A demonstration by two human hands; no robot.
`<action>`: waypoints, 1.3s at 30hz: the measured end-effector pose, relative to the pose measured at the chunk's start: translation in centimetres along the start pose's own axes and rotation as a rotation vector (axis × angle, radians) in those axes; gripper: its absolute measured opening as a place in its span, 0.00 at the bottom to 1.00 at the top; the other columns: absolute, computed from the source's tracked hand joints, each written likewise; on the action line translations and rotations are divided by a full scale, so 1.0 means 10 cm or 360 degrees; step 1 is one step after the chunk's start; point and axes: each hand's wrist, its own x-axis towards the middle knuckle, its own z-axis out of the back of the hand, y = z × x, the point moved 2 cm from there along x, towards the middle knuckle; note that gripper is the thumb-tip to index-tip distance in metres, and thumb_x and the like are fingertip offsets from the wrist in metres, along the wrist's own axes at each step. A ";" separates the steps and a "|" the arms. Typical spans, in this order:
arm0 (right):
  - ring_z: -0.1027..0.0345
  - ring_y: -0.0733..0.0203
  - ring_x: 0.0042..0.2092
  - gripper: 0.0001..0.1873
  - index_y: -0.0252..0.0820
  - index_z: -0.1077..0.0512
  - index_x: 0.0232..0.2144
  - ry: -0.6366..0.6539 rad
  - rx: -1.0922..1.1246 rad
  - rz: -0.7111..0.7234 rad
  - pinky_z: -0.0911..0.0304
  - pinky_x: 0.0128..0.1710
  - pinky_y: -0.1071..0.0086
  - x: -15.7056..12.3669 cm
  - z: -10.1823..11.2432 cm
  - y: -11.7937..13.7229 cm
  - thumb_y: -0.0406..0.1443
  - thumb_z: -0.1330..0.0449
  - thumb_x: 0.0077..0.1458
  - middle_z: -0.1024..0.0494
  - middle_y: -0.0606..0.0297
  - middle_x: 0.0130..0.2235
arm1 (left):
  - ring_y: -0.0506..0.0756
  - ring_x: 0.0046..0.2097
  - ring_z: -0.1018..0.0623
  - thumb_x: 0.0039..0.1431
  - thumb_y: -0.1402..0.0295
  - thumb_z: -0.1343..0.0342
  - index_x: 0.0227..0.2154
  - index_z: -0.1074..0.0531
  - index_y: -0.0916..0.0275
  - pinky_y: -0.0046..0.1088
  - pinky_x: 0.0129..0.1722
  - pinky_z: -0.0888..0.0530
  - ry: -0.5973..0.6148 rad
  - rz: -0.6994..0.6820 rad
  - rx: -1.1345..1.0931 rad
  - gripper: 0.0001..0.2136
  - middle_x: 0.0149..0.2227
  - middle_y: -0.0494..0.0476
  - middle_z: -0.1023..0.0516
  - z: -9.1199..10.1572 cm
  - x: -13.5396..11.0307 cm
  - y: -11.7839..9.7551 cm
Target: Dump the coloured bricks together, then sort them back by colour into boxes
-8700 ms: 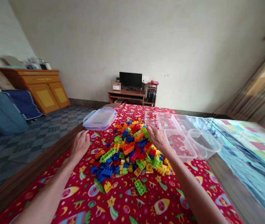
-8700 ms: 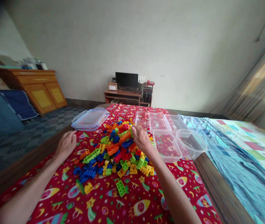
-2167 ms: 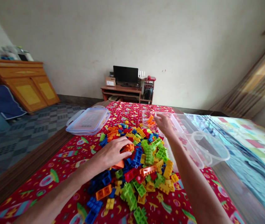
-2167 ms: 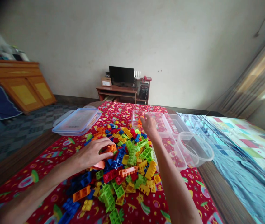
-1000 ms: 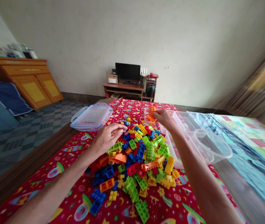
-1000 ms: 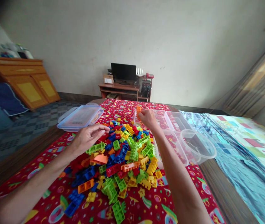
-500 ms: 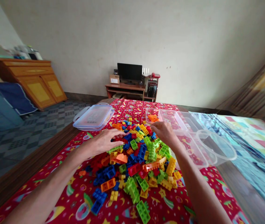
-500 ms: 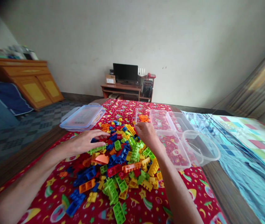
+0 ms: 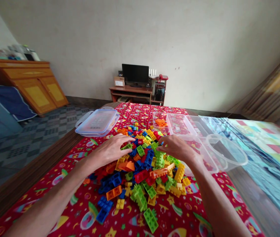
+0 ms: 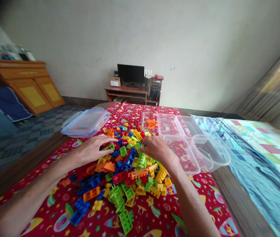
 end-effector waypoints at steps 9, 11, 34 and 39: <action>0.28 0.57 0.41 0.13 0.42 0.25 0.43 -0.0002 0.0022 0.0175 0.40 0.38 0.70 0.03 -0.19 0.14 0.35 0.38 0.53 0.20 0.58 0.39 | 0.58 0.47 0.22 0.55 0.55 0.41 0.52 0.30 0.61 0.31 0.46 0.25 -0.0127 0.0224 -0.1186 0.24 0.46 0.60 0.22 -0.04 0.03 -0.15; 0.29 0.61 0.36 0.12 0.41 0.25 0.41 -0.0038 0.0159 0.0209 0.42 0.34 0.72 0.07 -0.16 0.13 0.33 0.39 0.52 0.21 0.61 0.34 | 0.59 0.47 0.22 0.54 0.57 0.39 0.52 0.30 0.62 0.32 0.47 0.26 -0.0144 0.0362 -0.1444 0.24 0.48 0.61 0.23 -0.07 0.03 -0.20; 0.48 0.73 0.23 0.13 0.37 0.34 0.20 -0.0159 0.0827 -0.0017 0.54 0.23 0.75 0.12 -0.19 0.37 0.40 0.39 0.48 0.38 0.74 0.19 | 0.58 0.40 0.22 0.48 0.55 0.37 0.47 0.27 0.62 0.33 0.40 0.23 -0.0461 0.0507 -0.1515 0.24 0.36 0.56 0.22 -0.20 0.00 -0.39; 0.41 0.70 0.25 0.13 0.36 0.28 0.26 -0.0572 0.0671 -0.0103 0.51 0.24 0.74 0.13 0.22 -0.06 0.41 0.43 0.51 0.30 0.69 0.23 | 0.57 0.39 0.21 0.55 0.55 0.43 0.47 0.27 0.63 0.32 0.38 0.22 -0.0514 0.0433 -0.1460 0.21 0.39 0.59 0.21 -0.13 -0.01 -0.37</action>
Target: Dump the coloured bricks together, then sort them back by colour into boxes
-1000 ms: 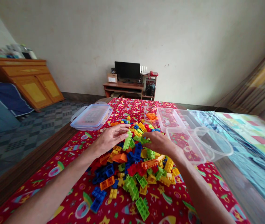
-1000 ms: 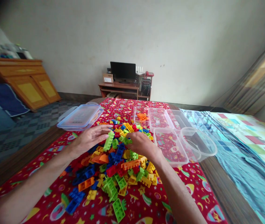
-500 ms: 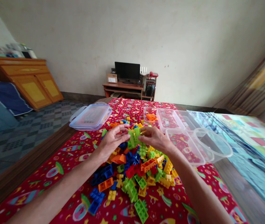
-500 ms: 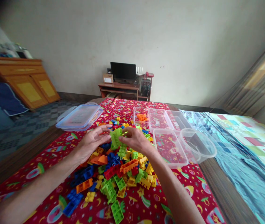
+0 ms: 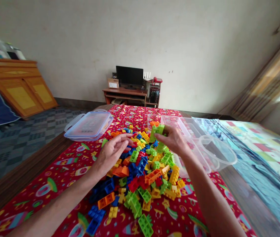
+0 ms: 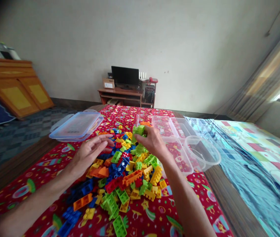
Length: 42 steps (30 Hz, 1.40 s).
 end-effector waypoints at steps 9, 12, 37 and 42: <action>0.29 0.57 0.36 0.14 0.29 0.22 0.35 -0.0206 -0.1295 -0.0646 0.47 0.27 0.71 0.69 1.22 -1.26 0.35 0.43 0.51 0.21 0.48 0.35 | 0.54 0.33 0.21 0.55 0.57 0.43 0.41 0.25 0.64 0.31 0.35 0.21 0.0002 -0.0044 0.0033 0.16 0.35 0.58 0.21 0.06 0.06 0.06; 0.28 0.53 0.41 0.17 0.28 0.23 0.39 -0.0123 -0.1359 -0.0816 0.43 0.29 0.71 0.68 1.29 -1.53 0.35 0.43 0.52 0.22 0.42 0.43 | 0.55 0.33 0.20 0.54 0.56 0.43 0.38 0.25 0.64 0.32 0.35 0.20 0.0021 -0.0044 0.0055 0.16 0.34 0.58 0.21 0.07 0.06 0.07; 0.27 0.53 0.44 0.16 0.37 0.27 0.48 0.0110 -0.0695 0.0117 0.35 0.44 0.63 -0.11 -0.32 -0.31 0.36 0.45 0.59 0.20 0.52 0.41 | 0.59 0.49 0.23 0.61 0.59 0.51 0.41 0.22 0.60 0.36 0.54 0.29 0.0400 -0.0464 0.0880 0.16 0.47 0.60 0.21 0.17 0.13 0.02; 0.29 0.51 0.48 0.18 0.41 0.29 0.51 0.0420 -0.0846 0.0123 0.35 0.47 0.62 -0.21 -0.47 -0.39 0.38 0.43 0.59 0.22 0.53 0.43 | 0.61 0.59 0.31 0.60 0.57 0.48 0.51 0.27 0.57 0.41 0.61 0.38 0.0589 -0.0465 0.1072 0.19 0.57 0.60 0.28 0.12 0.06 0.14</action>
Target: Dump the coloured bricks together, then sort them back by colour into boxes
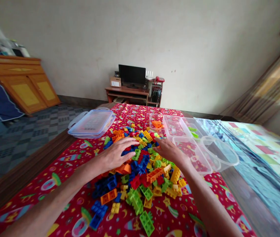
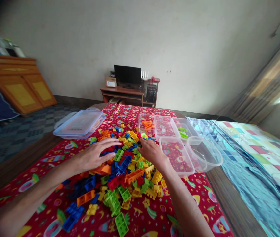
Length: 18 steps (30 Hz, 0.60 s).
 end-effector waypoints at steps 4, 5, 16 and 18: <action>0.31 0.51 0.52 0.22 0.41 0.32 0.54 -0.0017 0.0094 0.0140 0.37 0.53 0.60 -0.08 0.04 0.04 0.38 0.42 0.58 0.23 0.52 0.48 | 0.60 0.63 0.36 0.60 0.56 0.47 0.57 0.33 0.53 0.40 0.62 0.40 0.0167 -0.0025 -0.0033 0.23 0.61 0.57 0.33 -0.19 -0.05 0.09; 0.31 0.52 0.53 0.23 0.42 0.32 0.55 -0.0037 0.0135 0.0181 0.38 0.53 0.59 -0.10 0.05 0.05 0.39 0.41 0.58 0.24 0.53 0.49 | 0.60 0.62 0.35 0.60 0.56 0.46 0.57 0.33 0.53 0.39 0.62 0.39 0.0157 -0.0035 -0.0034 0.23 0.60 0.57 0.32 -0.22 -0.05 0.11; 0.26 0.56 0.42 0.21 0.39 0.27 0.50 -0.0067 0.0417 0.0165 0.35 0.46 0.64 -0.02 0.17 0.19 0.29 0.43 0.53 0.20 0.57 0.41 | 0.61 0.49 0.23 0.56 0.60 0.47 0.48 0.27 0.59 0.38 0.53 0.30 -0.0082 0.0083 0.0091 0.18 0.48 0.60 0.21 -0.10 0.03 -0.01; 0.26 0.57 0.39 0.21 0.38 0.27 0.51 -0.0144 0.0509 0.0101 0.35 0.43 0.64 0.00 0.23 0.20 0.30 0.42 0.53 0.19 0.57 0.39 | 0.60 0.49 0.23 0.57 0.61 0.49 0.49 0.29 0.59 0.37 0.53 0.30 -0.0131 0.0117 -0.0002 0.18 0.48 0.60 0.22 -0.07 0.04 -0.04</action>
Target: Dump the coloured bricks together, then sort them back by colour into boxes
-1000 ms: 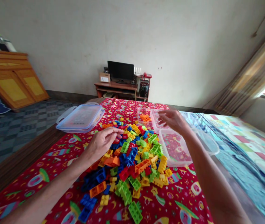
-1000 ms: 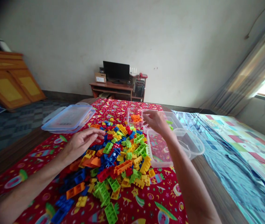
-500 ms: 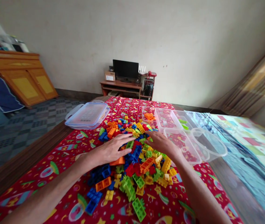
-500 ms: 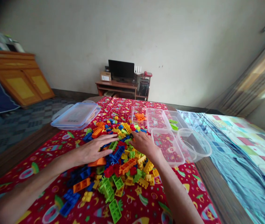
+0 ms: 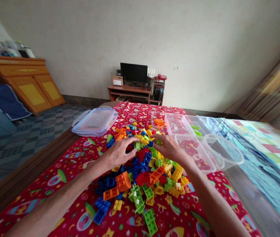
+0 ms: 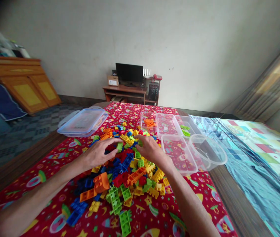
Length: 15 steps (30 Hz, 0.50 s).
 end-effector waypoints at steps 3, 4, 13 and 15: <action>0.26 0.60 0.37 0.23 0.40 0.29 0.53 -0.0066 0.0195 -0.0020 0.35 0.40 0.66 -0.01 0.05 0.06 0.31 0.41 0.53 0.19 0.60 0.39 | 0.60 0.50 0.23 0.59 0.59 0.50 0.54 0.34 0.60 0.37 0.51 0.28 -0.0047 0.0105 -0.0285 0.21 0.49 0.61 0.22 0.03 0.01 0.00; 0.26 0.61 0.36 0.24 0.41 0.30 0.53 -0.0053 0.0268 0.0006 0.35 0.39 0.67 -0.02 0.05 0.09 0.32 0.41 0.53 0.19 0.61 0.39 | 0.60 0.49 0.22 0.59 0.57 0.50 0.55 0.36 0.60 0.37 0.49 0.28 -0.0053 0.0142 -0.0395 0.23 0.49 0.62 0.22 0.03 0.01 0.01; 0.28 0.58 0.45 0.15 0.43 0.28 0.48 -0.0070 0.0352 0.0525 0.37 0.44 0.68 -0.11 -0.09 0.41 0.33 0.43 0.57 0.22 0.58 0.44 | 0.59 0.43 0.20 0.62 0.53 0.52 0.60 0.38 0.61 0.31 0.44 0.26 0.0004 0.0176 -0.0532 0.27 0.39 0.56 0.18 -0.01 -0.04 -0.13; 0.27 0.60 0.40 0.14 0.42 0.27 0.46 -0.0140 0.0335 0.0433 0.37 0.40 0.71 -0.11 -0.07 0.38 0.34 0.43 0.57 0.21 0.60 0.39 | 0.59 0.43 0.20 0.64 0.54 0.54 0.54 0.30 0.59 0.30 0.45 0.27 -0.0041 0.0122 -0.0361 0.22 0.40 0.55 0.18 0.02 -0.03 -0.14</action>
